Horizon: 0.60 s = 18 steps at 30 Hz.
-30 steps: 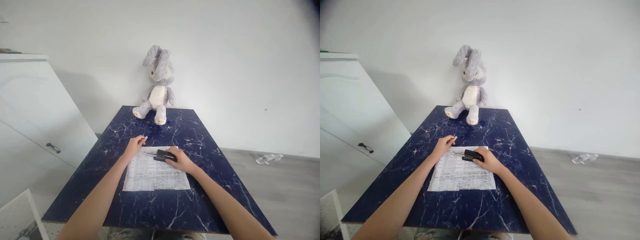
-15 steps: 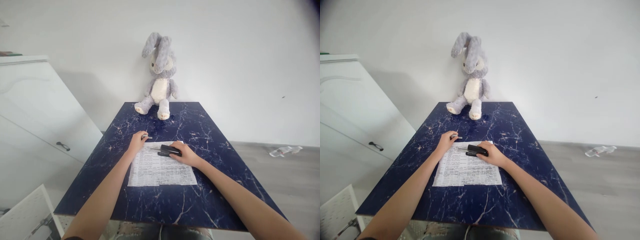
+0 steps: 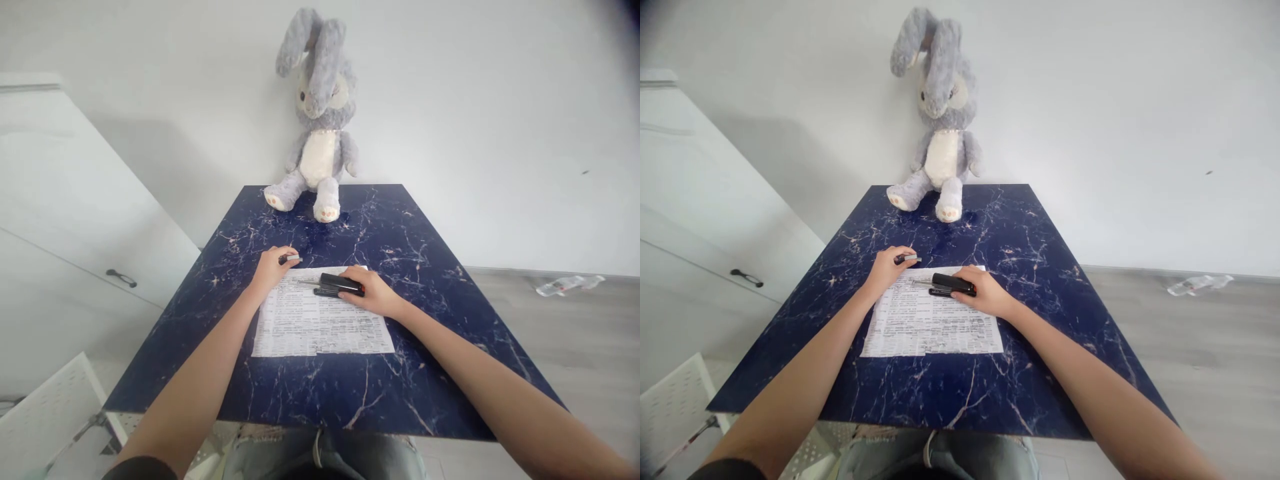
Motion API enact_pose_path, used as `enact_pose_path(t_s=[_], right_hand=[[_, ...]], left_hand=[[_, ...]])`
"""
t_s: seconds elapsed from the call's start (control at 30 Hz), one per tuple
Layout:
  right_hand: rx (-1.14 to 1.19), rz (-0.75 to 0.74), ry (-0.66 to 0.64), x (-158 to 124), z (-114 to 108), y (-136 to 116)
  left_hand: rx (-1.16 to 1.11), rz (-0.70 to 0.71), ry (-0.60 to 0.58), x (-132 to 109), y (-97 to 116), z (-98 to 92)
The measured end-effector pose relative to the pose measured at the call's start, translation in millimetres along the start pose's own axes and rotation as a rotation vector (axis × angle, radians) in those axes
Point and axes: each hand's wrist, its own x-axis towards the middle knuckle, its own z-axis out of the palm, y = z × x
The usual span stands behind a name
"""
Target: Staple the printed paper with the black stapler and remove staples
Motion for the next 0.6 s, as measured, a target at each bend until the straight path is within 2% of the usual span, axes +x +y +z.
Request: enact_pose_path(t_s=[0.2,0.43,0.6], right_hand=[[0.008,-0.001,0.000,-1,0,2],[0.000,0.014,0.020,0,1,2],[0.008,0.018,0.004,-1,1,2]], left_hand=[[0.068,0.046,-0.064,-1,1,1.7],[0.188,0.069,-0.063,1,1,0.6],[0.257,0.011,0.025,1,-8,-6.4]])
